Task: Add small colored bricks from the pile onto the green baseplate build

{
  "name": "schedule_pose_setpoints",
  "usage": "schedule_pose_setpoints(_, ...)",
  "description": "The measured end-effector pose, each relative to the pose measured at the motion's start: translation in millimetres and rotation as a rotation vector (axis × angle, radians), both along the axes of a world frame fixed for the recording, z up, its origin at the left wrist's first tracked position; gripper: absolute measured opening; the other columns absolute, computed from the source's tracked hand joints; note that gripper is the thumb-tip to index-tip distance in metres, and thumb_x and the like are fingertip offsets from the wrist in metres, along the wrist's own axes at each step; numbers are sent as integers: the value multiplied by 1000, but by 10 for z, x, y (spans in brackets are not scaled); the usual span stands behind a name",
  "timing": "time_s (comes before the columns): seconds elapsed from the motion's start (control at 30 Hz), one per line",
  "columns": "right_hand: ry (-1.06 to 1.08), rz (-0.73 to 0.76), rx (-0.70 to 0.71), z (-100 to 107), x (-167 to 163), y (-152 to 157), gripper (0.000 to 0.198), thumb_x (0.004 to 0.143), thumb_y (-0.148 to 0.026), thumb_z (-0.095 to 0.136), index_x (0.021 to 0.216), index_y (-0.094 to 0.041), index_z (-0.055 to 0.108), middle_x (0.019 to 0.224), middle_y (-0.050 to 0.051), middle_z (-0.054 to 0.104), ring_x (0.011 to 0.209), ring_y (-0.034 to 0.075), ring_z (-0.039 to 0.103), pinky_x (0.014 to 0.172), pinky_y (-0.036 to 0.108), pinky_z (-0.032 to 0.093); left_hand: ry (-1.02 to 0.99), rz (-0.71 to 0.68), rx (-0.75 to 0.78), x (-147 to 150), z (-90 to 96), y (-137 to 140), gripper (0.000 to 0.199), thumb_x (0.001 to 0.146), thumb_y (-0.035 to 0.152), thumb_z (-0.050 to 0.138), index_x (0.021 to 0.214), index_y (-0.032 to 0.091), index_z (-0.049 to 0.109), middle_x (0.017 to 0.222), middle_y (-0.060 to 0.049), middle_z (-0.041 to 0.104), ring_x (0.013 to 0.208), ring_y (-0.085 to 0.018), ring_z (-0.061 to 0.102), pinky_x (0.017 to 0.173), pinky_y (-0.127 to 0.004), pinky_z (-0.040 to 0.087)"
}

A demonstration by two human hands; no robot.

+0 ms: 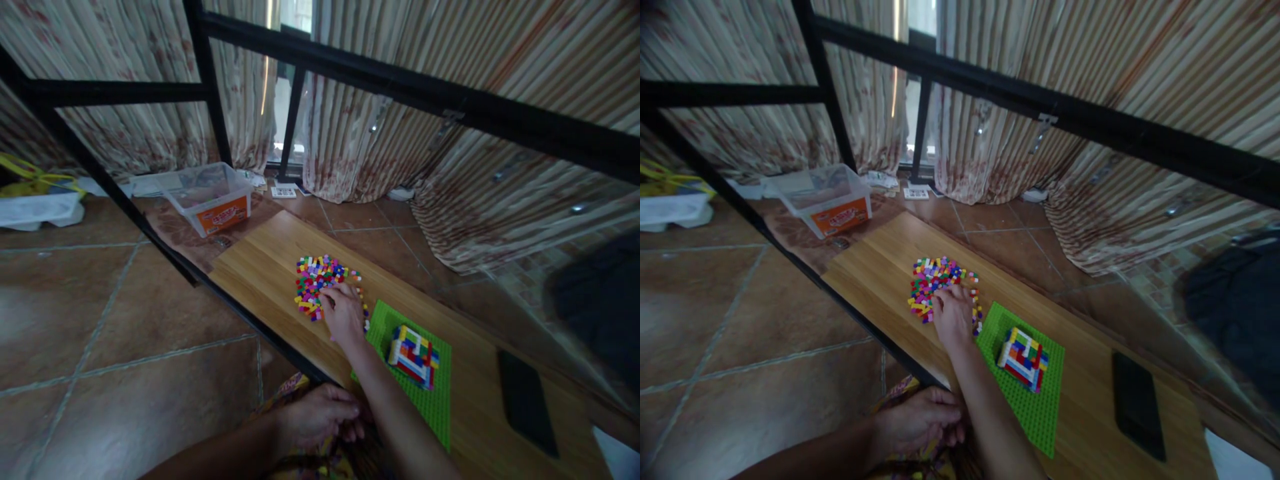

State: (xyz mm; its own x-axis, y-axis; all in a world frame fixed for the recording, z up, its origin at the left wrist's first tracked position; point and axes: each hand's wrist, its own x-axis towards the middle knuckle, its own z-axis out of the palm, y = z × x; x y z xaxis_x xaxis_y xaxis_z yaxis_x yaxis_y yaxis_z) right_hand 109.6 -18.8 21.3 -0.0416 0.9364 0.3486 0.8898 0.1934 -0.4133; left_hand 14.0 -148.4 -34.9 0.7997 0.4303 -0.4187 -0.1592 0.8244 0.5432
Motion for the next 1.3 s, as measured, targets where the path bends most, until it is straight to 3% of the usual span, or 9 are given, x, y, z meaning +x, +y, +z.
schedule_pose_setpoints(0.17, 24, 38, -13, -110, 136, -18, 20, 91, -31, 55, 91, -24, 74, 92, 5, 66, 91, 20, 56, 84, 34, 41, -22, -40, -16, -17, 23, 13, 27, 72, 36, 72, 82, 11, 73, 66, -4, 66, 53, -9, 54, 56, -23, 38)
schedule_pose_setpoints(0.4, -48, -73, 19, -71, 550, -146, 22, 90, -27, 52, 86, -21, 72, 92, 7, 65, 90, 21, 54, 82, 36, 40, -64, -79, -31, -45, 72, 52, 33, 71, 39, 74, 88, 10, 75, 69, -5, 66, 58, -10, 55, 61, -24, 40)
schedule_pose_setpoints(0.97, -120, 36, -19, -3, 206, 103, 18, 88, -21, 57, 86, -26, 74, 92, 5, 64, 92, 22, 52, 84, 37, 39, -41, -65, -38, -43, 114, 35, 29, 71, 38, 73, 85, 12, 75, 68, -4, 66, 56, -10, 54, 57, -23, 37)
schedule_pose_setpoints(1.3, -236, 21, -88, -12, 272, 107, 11, 84, -21, 62, 87, -25, 72, 98, 6, 63, 95, 23, 52, 83, 37, 40, -18, -78, -40, -48, 99, 33, 31, 72, 37, 71, 88, 10, 75, 70, -4, 66, 57, -9, 55, 56, -22, 37)
